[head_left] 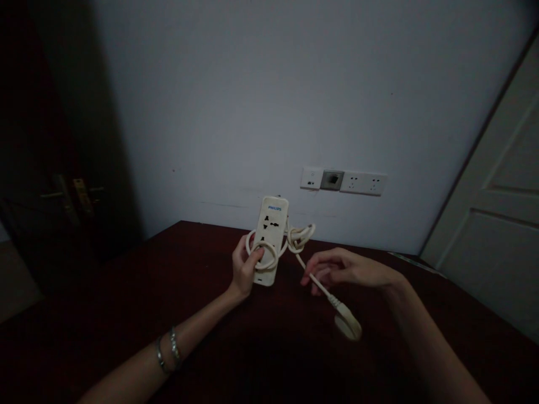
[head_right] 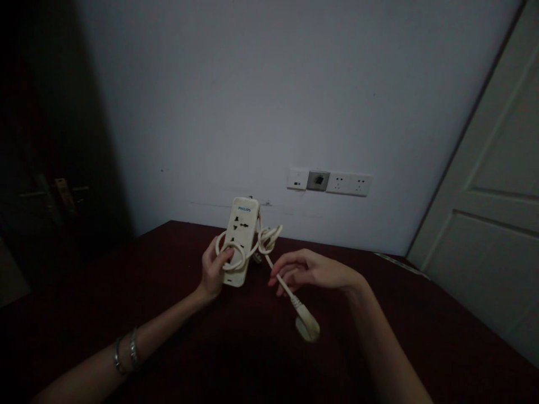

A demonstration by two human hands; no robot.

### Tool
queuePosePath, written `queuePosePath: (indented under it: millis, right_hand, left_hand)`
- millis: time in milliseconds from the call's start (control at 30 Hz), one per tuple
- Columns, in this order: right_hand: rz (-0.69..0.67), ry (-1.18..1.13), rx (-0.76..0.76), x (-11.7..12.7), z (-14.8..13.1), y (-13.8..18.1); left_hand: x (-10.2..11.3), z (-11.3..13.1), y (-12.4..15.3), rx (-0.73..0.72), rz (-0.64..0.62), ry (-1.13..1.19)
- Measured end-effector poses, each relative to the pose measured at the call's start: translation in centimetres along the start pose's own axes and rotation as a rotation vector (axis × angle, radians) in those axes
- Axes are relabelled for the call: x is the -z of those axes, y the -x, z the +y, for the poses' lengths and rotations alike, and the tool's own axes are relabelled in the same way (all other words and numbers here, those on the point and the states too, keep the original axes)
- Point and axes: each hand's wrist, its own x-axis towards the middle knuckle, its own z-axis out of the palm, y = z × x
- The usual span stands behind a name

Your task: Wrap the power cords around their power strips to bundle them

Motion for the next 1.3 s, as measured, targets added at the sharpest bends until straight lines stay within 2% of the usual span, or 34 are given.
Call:
queuePosePath:
  millis: [100,267,400,533,700,867,1000,1167,1300]
  right_hand:
    - [0.060,-0.283,-0.021,0.7,1.7,-0.8]
    - [0.144,-0.483,-0.075,1.3,3.3,-2.2]
    - [0.249,-0.524,-0.029,1.0,2.9,-2.8]
    - [0.348,-0.484,-0.052,0.1,1.7,-3.0]
    - [0.372,-0.447,-0.042,-0.2,1.4,-2.9]
    - [0.354,-0.444,-0.005,-0.2,1.5,-2.9]
    - [0.410,-0.514,0.067,-0.7,0.8,-3.1]
    - [0.478,-0.602,0.109,-1.0,0.5,-3.6]
    - [0.509,-0.638,0.090,-0.7,0.9,-3.8]
  left_hand:
    - [-0.1,0.6,0.4,-0.077,-0.055,-0.081]
    - [0.2,0.8,0.4,-0.154,-0.119,-0.163]
    - [0.6,0.5,-0.2,-0.197,-0.143,-0.219]
    - [1.2,0.4,-0.8,-0.234,-0.221,-0.274]
    - [1.8,0.3,-1.4,-0.268,-0.310,-0.334]
    - [1.6,-0.1,-1.5,-0.157,-0.251,-0.259]
    - [1.4,-0.9,-1.9,0.004,-0.233,-0.105]
    - [1.7,-1.7,-2.6,0.242,-0.379,0.106]
    - [1.9,-1.7,-2.8,0.297,-0.446,0.089]
